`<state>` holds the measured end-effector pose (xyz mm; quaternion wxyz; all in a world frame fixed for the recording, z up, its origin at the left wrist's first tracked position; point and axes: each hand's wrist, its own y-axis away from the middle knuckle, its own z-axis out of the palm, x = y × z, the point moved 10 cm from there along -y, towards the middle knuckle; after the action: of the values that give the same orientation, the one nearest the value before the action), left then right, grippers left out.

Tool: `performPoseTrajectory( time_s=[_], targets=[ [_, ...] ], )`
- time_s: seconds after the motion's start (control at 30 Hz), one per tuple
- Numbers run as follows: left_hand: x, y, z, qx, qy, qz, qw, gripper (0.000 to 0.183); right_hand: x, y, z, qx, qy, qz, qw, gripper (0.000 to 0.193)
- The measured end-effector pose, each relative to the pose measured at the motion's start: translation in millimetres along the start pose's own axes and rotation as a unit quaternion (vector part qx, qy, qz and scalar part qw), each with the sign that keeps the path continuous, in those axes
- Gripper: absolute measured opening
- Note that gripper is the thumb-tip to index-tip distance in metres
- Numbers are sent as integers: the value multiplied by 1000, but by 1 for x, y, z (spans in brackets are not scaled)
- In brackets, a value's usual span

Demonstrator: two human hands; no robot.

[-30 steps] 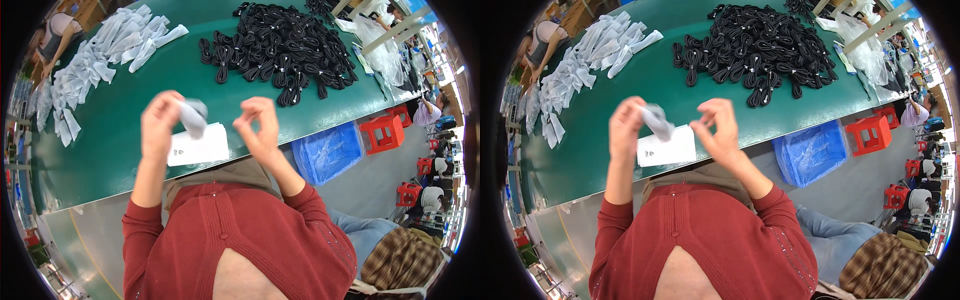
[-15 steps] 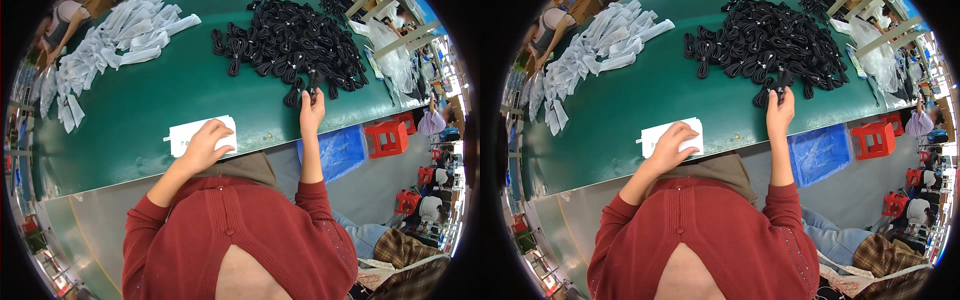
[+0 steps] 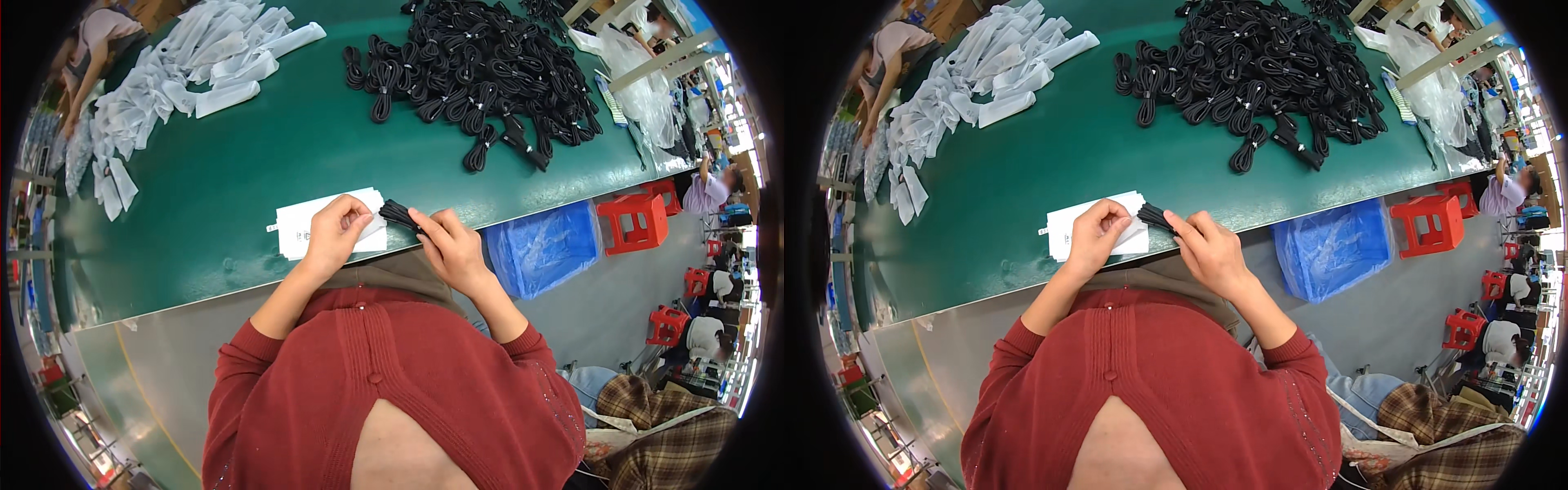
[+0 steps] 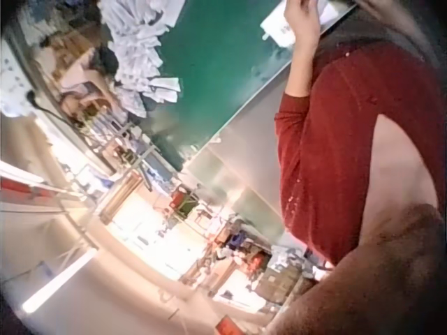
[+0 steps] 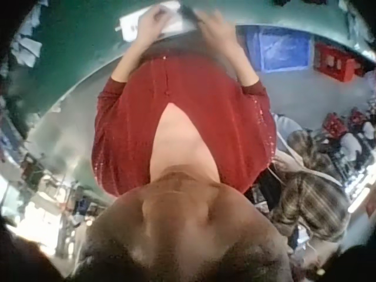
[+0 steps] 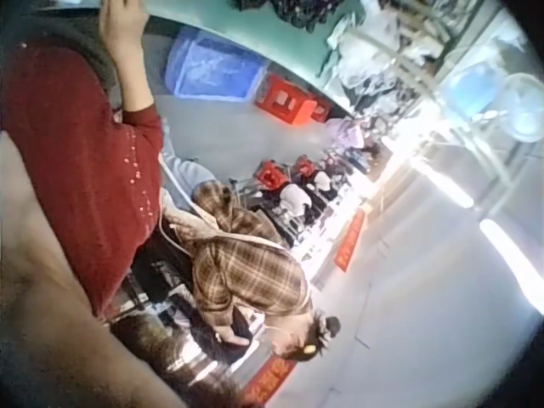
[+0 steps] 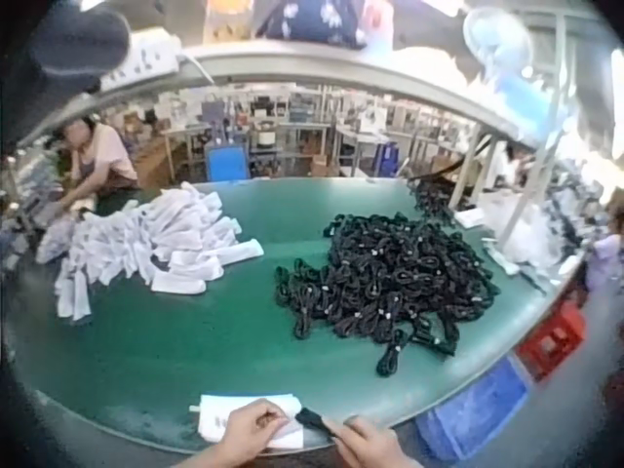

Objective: The person repeatedly picks up black cables from a large pile on a green table, places each one into a small white paper sleeve, and sets the packaged unit aside. The task involves continuous manual handling of cables and sleeves in a repetitive assembly line manner.

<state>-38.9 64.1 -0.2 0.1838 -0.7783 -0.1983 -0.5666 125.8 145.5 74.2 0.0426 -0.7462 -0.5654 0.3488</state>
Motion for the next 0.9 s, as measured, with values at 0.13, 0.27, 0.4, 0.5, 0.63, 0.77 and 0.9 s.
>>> performPoseTrajectory(
  time_s=[0.13,0.27,0.4,0.5,0.63,0.77,0.9],
  targets=[
    [9,-2,-2,-4,19,42,999,5,-6,0,5,-29,28,-42,998,44],
    [32,2,4,-27,5,96,995,6,6,-4,21,-118,-74,-9,990,38],
    [65,8,7,-33,-95,216,971,8,55,8,53,-94,-363,223,900,31],
    [75,6,4,-23,-123,213,969,8,55,1,55,-95,-351,237,901,31],
    [77,-2,-11,10,-101,186,977,10,17,-28,28,-13,-297,88,951,25],
    [80,-11,-26,22,-64,136,988,7,-7,-40,11,47,-294,-21,954,21],
    [69,-19,-37,-2,43,73,996,10,-10,-50,2,75,-341,1,937,21]
  ],
)
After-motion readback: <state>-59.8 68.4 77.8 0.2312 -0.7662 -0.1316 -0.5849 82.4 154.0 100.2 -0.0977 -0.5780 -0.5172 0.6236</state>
